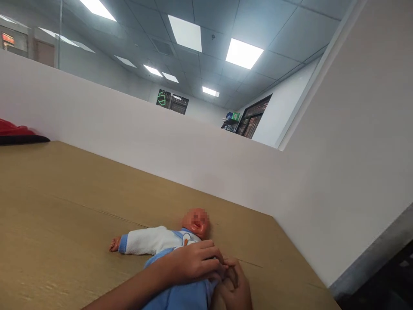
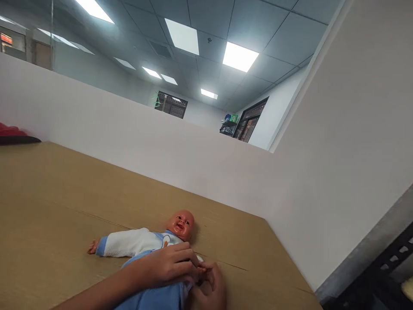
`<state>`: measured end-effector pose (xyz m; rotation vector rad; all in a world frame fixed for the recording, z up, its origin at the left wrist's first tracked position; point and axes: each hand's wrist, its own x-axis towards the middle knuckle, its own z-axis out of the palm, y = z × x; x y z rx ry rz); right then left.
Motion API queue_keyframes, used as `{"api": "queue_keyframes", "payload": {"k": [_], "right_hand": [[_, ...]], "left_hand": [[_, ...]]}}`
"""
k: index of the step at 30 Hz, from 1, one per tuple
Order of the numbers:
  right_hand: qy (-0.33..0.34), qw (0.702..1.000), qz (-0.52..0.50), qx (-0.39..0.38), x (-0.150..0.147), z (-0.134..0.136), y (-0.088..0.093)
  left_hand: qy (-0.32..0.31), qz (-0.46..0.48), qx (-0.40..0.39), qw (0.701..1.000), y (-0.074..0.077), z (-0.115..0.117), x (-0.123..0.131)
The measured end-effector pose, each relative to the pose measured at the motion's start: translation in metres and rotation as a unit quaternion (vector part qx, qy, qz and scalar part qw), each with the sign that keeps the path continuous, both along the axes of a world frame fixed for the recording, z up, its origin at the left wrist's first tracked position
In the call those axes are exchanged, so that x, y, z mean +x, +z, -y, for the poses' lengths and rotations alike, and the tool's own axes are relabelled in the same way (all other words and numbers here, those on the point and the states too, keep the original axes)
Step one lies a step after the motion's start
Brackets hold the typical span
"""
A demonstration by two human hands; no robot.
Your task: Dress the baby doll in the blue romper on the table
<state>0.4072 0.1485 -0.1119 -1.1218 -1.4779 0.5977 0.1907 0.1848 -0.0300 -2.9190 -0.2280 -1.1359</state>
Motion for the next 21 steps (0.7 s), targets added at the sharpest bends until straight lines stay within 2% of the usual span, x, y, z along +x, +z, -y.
{"api": "queue_keyframes", "payload": {"k": [3, 5, 9, 13, 16, 21], "right_hand": [[0.000, 0.995, 0.102, -0.002, -0.001, 0.010, -0.010], [0.013, 0.992, 0.118, -0.030, 0.003, 0.016, -0.011], [0.068, 0.995, 0.004, -0.068, -0.005, 0.026, -0.003], [0.017, 0.988, -0.127, -0.088, -0.025, 0.029, 0.006], [0.003, 0.977, -0.180, -0.115, -0.026, 0.027, -0.001], [0.066, 0.952, -0.255, -0.153, -0.018, 0.019, -0.019]], "left_hand": [[-0.050, 0.022, -0.075, 0.996, 0.005, 0.001, -0.001], [-0.060, 0.036, -0.136, 0.988, 0.007, -0.001, -0.002], [-0.024, 0.067, -0.224, 0.972, 0.005, -0.011, -0.002], [0.036, 0.003, -0.220, 0.975, 0.002, -0.014, -0.002], [0.095, -0.068, -0.204, 0.972, 0.005, -0.010, -0.003], [0.143, -0.134, -0.243, 0.950, 0.011, -0.006, 0.000]]}}
